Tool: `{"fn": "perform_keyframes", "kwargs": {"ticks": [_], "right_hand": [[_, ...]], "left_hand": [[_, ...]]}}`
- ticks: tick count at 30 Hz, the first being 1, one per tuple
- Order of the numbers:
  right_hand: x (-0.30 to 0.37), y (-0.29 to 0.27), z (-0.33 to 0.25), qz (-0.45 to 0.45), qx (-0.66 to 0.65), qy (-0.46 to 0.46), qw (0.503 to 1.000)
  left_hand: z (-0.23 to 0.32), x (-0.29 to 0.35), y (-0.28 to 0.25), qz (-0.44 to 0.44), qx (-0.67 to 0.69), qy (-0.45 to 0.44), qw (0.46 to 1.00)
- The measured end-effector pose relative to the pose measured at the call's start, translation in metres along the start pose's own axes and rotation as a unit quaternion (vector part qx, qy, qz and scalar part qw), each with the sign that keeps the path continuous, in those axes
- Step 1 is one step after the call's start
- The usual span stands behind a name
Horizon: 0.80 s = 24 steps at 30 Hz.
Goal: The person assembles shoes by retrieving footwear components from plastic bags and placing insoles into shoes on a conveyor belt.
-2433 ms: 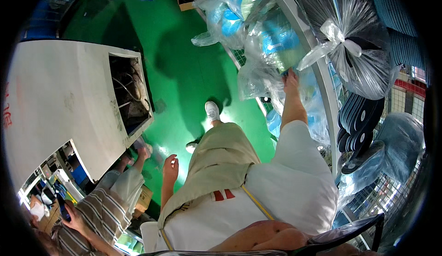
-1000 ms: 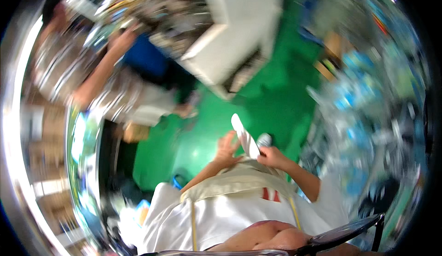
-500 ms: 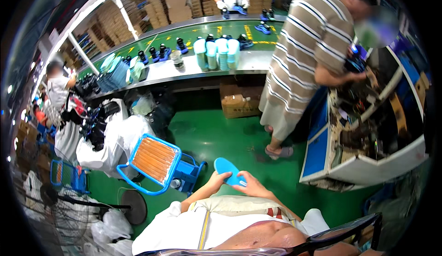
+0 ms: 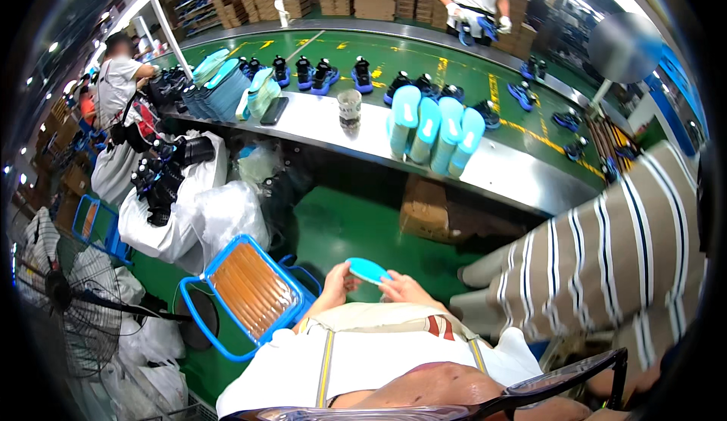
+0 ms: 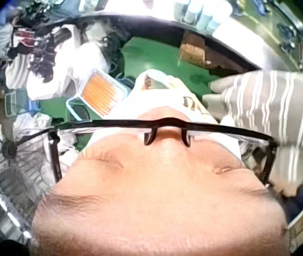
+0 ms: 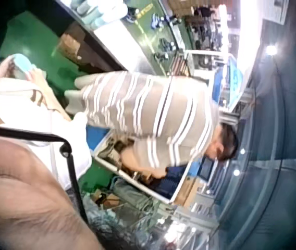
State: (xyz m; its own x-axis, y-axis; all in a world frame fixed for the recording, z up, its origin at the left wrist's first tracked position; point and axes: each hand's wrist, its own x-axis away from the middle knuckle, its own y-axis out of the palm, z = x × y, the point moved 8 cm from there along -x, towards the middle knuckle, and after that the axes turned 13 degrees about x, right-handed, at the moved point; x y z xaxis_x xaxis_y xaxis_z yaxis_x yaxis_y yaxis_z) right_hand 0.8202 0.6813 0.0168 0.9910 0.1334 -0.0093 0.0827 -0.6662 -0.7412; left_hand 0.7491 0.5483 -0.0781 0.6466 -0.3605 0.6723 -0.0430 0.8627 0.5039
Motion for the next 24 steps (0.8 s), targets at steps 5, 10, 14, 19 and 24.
{"fn": "perform_keyframes", "kwargs": {"ticks": [5,10,14,19,24], "right_hand": [[-0.112,-0.092,0.039,0.092,0.018,-0.023,0.995],[-0.196,-0.168,0.026,0.158,-0.010,-0.046,0.986],[-0.249,-0.196,0.046,0.227,-0.003,0.002,0.974],[-0.317,-0.217,0.078,0.308,0.008,0.123,0.943],[-0.389,-0.227,0.083,0.351,0.002,0.183,0.918]], "left_hand": [[0.133,-0.070,0.077,-0.036,-0.080,0.184,0.979],[0.234,-0.119,0.098,0.002,-0.110,0.295,0.949],[0.298,-0.207,0.075,0.060,-0.155,0.296,0.941],[0.405,-0.329,0.151,-0.033,-0.224,0.355,0.907],[0.497,-0.411,0.214,-0.033,-0.403,0.580,0.707]]}}
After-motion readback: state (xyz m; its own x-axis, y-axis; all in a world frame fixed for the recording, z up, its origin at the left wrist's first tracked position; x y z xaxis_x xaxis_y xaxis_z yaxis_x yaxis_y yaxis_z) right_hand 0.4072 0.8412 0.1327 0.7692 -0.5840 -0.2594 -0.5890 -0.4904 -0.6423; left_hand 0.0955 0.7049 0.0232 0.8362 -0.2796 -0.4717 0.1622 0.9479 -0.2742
